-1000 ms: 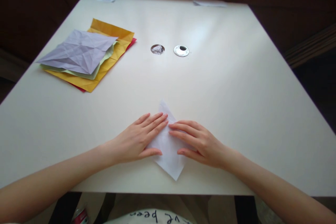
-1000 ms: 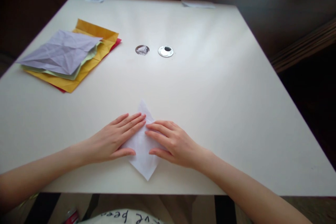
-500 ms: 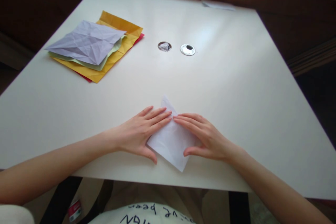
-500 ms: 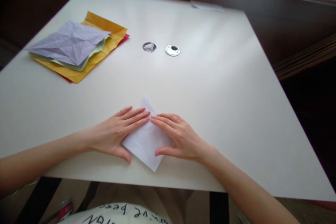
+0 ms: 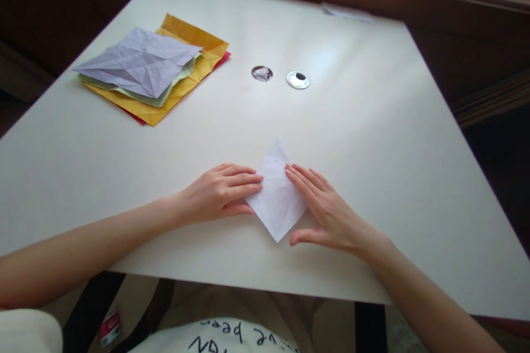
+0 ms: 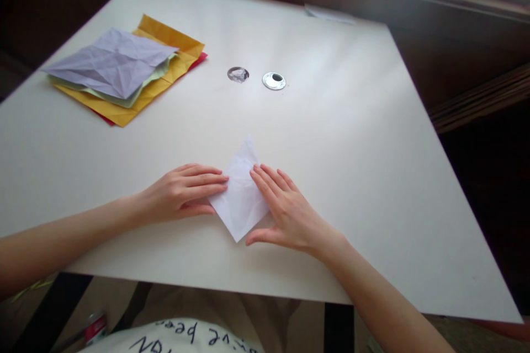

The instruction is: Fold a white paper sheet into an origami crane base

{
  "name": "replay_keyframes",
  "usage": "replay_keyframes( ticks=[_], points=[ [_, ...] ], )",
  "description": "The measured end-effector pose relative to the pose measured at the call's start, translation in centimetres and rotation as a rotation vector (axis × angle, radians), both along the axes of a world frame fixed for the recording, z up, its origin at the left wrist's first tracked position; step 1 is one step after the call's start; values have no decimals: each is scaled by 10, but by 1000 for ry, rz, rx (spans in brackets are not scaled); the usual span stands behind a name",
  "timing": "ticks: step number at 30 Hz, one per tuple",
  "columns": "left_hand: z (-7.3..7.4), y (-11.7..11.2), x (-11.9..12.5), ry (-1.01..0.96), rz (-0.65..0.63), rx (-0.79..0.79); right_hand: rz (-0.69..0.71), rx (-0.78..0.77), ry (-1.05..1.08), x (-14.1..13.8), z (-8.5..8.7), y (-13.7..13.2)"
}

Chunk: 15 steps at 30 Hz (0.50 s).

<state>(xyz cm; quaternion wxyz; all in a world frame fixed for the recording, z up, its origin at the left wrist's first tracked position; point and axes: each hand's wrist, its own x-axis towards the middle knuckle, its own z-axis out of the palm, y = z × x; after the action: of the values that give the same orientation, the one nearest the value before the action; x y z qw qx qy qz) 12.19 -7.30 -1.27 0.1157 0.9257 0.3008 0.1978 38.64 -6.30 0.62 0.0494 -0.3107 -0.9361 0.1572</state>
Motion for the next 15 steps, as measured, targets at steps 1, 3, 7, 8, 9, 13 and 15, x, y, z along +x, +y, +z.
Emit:
replay_keyframes(
  ticks=[1, 3, 7, 8, 9, 13, 15],
  points=[
    [0, 1, -1, -8, -7, -5, 7, -6, -2, 0, 0, 0],
    [-1, 1, -1, -33, -14, -14, 13, -12, -1, 0, -1, -1],
    [-3, 1, -2, -103, -17, -29, -2, 6, 10, -1, -4, -3],
    [-3, 1, -2, -117, -20, -35, -3, 14, 8, -1, -4, -3],
    [-3, 1, -1, -128, -22, -41, -1, 22, 4, -2, -4, -3],
    [-1, 1, 0, -160, -2, -52, 22, 42, -32, -3, -3, -4],
    [0, 1, 0, -173, 13, -50, 33, 50, -49, -4, -2, -4]
  ],
)
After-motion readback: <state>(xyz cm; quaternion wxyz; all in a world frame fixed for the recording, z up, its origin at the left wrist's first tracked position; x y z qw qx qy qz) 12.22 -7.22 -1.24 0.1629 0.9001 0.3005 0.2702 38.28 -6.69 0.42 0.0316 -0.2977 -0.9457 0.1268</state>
